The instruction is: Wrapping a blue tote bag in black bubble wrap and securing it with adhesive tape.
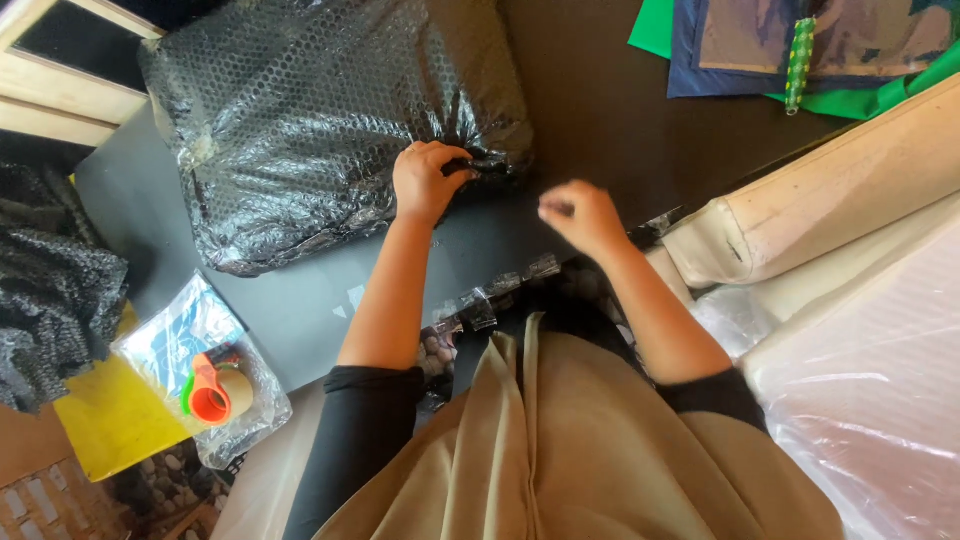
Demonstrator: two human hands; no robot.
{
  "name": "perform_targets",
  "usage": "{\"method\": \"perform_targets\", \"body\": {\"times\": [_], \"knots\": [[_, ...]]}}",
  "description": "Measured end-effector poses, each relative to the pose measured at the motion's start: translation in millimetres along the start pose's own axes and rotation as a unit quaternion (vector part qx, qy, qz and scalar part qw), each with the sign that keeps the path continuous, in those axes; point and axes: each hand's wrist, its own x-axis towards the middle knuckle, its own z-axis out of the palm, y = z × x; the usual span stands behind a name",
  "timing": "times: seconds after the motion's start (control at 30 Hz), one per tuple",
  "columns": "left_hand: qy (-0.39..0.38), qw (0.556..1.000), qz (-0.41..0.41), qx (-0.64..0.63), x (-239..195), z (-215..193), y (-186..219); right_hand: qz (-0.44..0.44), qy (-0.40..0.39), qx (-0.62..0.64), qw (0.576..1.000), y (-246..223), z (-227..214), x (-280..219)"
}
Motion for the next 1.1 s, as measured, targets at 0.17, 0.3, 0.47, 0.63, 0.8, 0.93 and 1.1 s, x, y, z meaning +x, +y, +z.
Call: {"method": "perform_targets", "body": {"times": [0.17, 0.3, 0.47, 0.63, 0.8, 0.93, 1.1], "knots": [[-0.022, 1.0, -0.003, -0.002, 2.2, -6.2, -0.4, 0.021, -0.119, -0.132, 0.984, 12.1, 17.1, -40.5], [-0.02, 1.0, -0.012, -0.001, 1.1, 0.1, -4.4, 0.003, -0.119, -0.172, 0.978, 18.8, 31.2, -53.1], [-0.035, 0.999, -0.025, -0.016, -0.1, -4.8, -3.8, -0.006, -0.103, -0.187, 0.977, 38.2, 53.1, -58.6], [-0.049, 0.997, -0.034, -0.042, 2.8, -13.8, 1.0, -0.034, -0.086, -0.211, 0.973, 54.8, 71.4, -59.3], [-0.049, 0.997, -0.052, -0.036, 0.8, -12.1, -0.2, -0.069, -0.163, -0.188, 0.966, 47.2, 59.8, -70.0], [-0.039, 0.997, -0.05, -0.035, 3.0, -7.7, -1.7, 0.026, -0.13, -0.087, 0.987, -6.1, 36.9, -89.4], [-0.051, 0.996, -0.059, -0.041, 1.4, -5.9, -5.5, -0.024, -0.275, -0.071, 0.959, 19.1, 42.6, -119.7]]}}
